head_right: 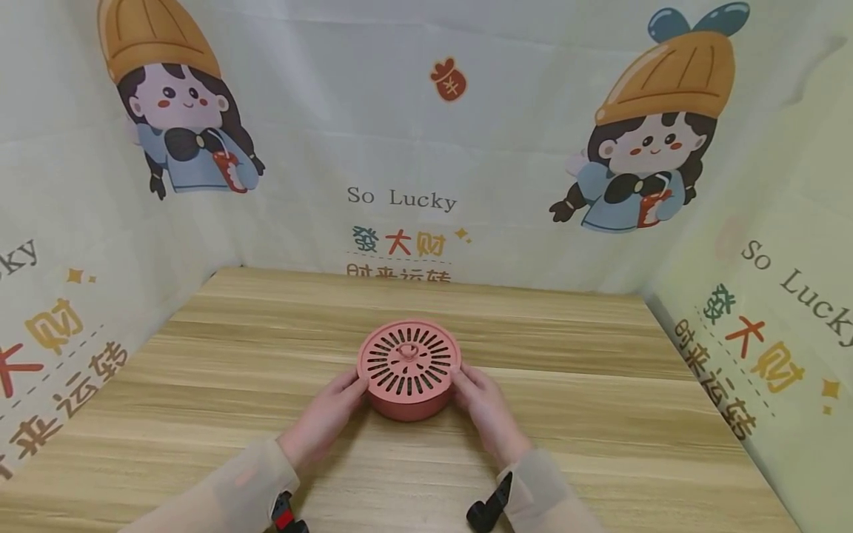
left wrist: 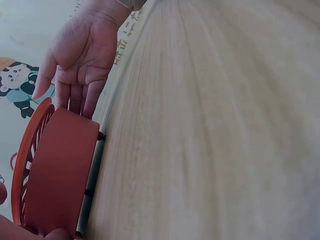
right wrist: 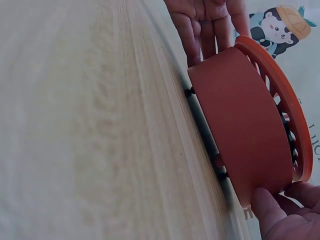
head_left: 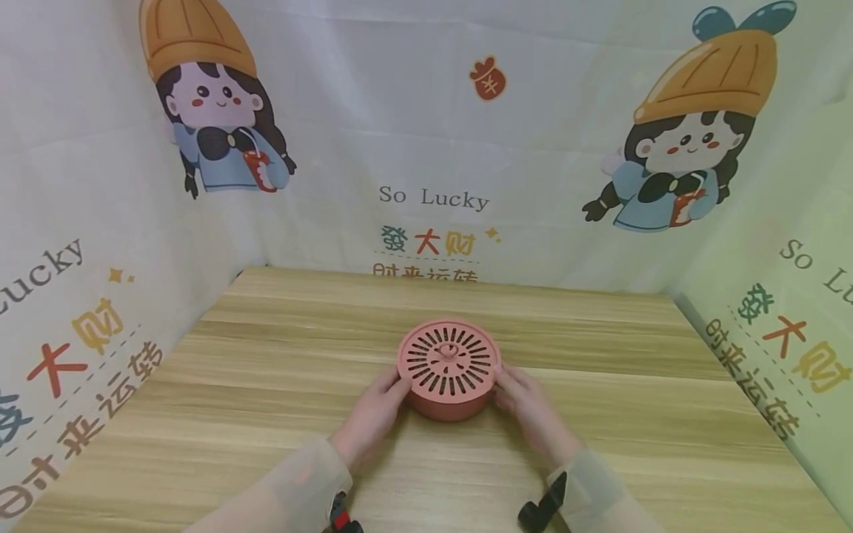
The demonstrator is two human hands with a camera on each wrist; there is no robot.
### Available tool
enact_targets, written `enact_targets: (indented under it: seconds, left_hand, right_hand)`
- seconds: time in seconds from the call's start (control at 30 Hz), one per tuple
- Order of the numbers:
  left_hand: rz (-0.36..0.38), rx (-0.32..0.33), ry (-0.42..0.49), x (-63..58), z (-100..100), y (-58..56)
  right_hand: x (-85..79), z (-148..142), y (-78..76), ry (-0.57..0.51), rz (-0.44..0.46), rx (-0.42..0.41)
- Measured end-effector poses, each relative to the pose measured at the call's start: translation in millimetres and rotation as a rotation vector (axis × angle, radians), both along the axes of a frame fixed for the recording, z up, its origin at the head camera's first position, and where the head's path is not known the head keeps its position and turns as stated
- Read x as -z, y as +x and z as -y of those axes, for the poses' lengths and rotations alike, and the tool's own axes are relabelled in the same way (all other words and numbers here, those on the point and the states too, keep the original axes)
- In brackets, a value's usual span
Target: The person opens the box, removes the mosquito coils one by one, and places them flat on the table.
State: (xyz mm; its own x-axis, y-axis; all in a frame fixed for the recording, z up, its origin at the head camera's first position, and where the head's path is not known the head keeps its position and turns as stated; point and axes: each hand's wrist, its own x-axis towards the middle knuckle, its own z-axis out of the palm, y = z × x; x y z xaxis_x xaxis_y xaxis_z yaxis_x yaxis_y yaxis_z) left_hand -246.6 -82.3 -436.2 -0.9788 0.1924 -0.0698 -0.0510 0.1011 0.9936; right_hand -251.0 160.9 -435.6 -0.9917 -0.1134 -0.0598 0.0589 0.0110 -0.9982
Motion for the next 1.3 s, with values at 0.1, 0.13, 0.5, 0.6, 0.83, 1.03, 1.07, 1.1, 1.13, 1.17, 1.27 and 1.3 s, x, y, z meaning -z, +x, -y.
enact_targets:
  seconds: [0.1,0.13,0.5,0.6,0.83,1.03,1.07,1.1,1.13,1.17,1.27,1.3]
  left_hand:
    - [0.008,0.004,0.038,1.0,1.1,1.2]
    - [0.013,0.005,0.05,1.1,1.5,1.6]
    - [0.055,0.028,0.11,-5.2,10.2,5.4]
    - [0.068,-0.031,0.082,-7.6,13.3,2.1]
    - [-0.292,-0.105,-0.405,-24.0,14.0,-19.8]
    - [-0.47,0.05,-0.61,-41.4,-2.4,-40.3]
    - [-0.473,0.078,-0.624,-43.1,-5.4,-43.0]
    - [-0.477,0.099,-0.643,-44.3,-8.3,-45.7]
    - [-0.466,0.116,-0.653,-45.0,-10.9,-47.9]
    - [-0.451,0.126,-0.657,-45.0,-12.9,-50.3]
    - [-0.385,0.115,-0.649,-44.3,-16.7,-55.9]
    - [-0.36,0.108,-0.643,-43.7,-17.3,-57.6]
  right_hand:
    - [0.8,0.4,1.3,0.0,-0.009,-0.004]
    - [1.3,0.3,1.5,-0.002,-0.011,-0.004]
    - [11.2,-3.2,-0.9,-0.066,-0.024,-0.007]
    - [11.6,-3.1,-0.7,-0.073,-0.045,-0.012]
    - [17.0,-5.2,-0.4,-0.002,-0.089,-0.016]
    - [22.4,-7.7,1.3,0.063,-0.112,-0.016]
    - [22.9,-7.7,1.3,0.065,-0.115,-0.018]
    - [23.2,-7.6,1.5,0.063,-0.119,-0.02]
    - [23.4,-7.4,1.5,0.061,-0.122,-0.022]
    - [23.6,-7.3,1.7,0.057,-0.123,-0.026]
    - [23.5,-6.2,1.7,0.053,-0.131,-0.038]
    - [23.3,-5.7,1.8,0.053,-0.137,-0.042]
